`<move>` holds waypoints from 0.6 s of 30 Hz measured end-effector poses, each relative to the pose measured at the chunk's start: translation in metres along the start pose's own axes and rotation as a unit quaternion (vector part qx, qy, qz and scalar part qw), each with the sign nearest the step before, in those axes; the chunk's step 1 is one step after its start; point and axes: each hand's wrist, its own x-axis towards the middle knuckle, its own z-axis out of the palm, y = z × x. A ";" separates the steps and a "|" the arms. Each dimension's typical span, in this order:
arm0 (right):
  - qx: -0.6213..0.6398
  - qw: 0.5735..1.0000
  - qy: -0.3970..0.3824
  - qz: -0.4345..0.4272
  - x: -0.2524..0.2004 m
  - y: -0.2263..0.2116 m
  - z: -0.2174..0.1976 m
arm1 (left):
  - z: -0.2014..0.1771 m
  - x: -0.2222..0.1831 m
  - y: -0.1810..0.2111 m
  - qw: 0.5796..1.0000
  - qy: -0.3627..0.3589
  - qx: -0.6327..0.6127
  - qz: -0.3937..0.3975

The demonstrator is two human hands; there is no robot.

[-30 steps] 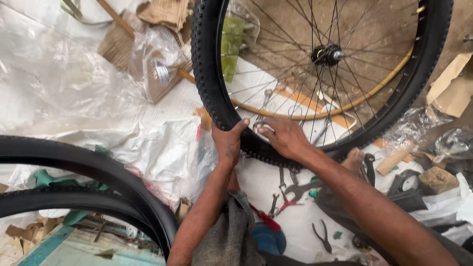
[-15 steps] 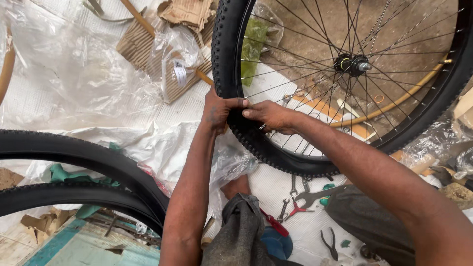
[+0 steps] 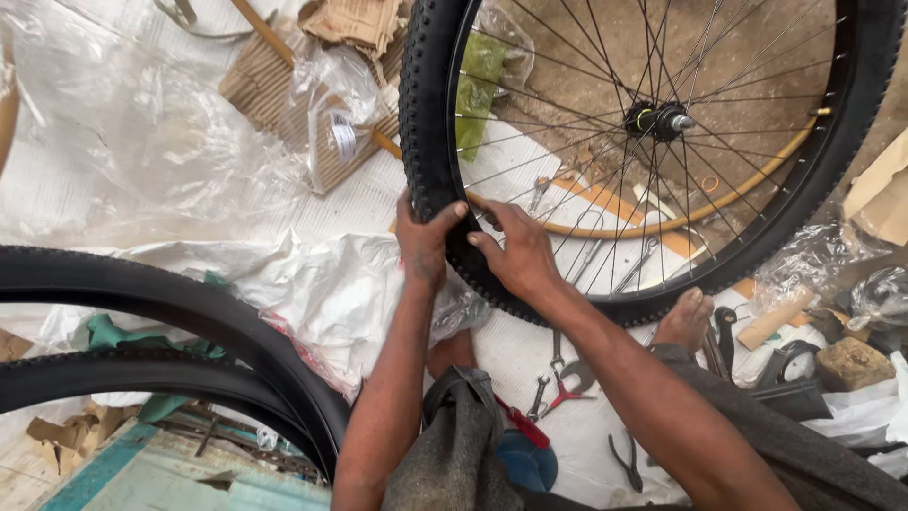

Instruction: The person tucks a black inner tube into a bicycle tire on a wheel rim by hand. They push the tire bead into the rim and then use a pump to inflate the tire.

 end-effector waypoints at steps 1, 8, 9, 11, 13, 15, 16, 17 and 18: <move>-0.017 0.996 0.047 -0.071 -0.011 -0.002 -0.013 | 0.004 -0.016 -0.001 0.999 0.020 0.037 -0.019; -0.054 0.988 -0.142 0.021 -0.049 0.022 -0.040 | 0.024 -0.071 -0.018 0.997 0.011 -0.024 -0.073; -0.008 0.980 -0.189 0.058 -0.043 0.031 -0.035 | 0.022 -0.070 -0.022 0.998 0.017 -0.009 -0.066; 0.079 0.951 -0.281 0.103 -0.040 0.048 -0.026 | 0.011 -0.076 -0.031 0.998 0.000 -0.021 -0.067; 0.151 0.912 -0.366 0.105 -0.007 0.062 -0.029 | 0.012 -0.061 -0.034 0.995 -0.015 -0.040 -0.088; 0.134 0.893 -0.414 0.118 0.007 0.065 -0.032 | 0.008 -0.055 -0.039 0.988 -0.025 -0.065 -0.141; 0.127 0.880 -0.439 0.130 0.005 0.064 -0.032 | 0.005 -0.055 -0.042 0.984 -0.039 -0.080 -0.154; 0.094 0.898 -0.407 0.139 0.003 0.060 -0.031 | 0.002 -0.052 -0.044 0.980 -0.054 -0.094 -0.167; 0.063 0.912 -0.375 0.152 -0.005 0.055 -0.027 | -0.002 -0.051 -0.047 0.975 -0.067 -0.108 -0.183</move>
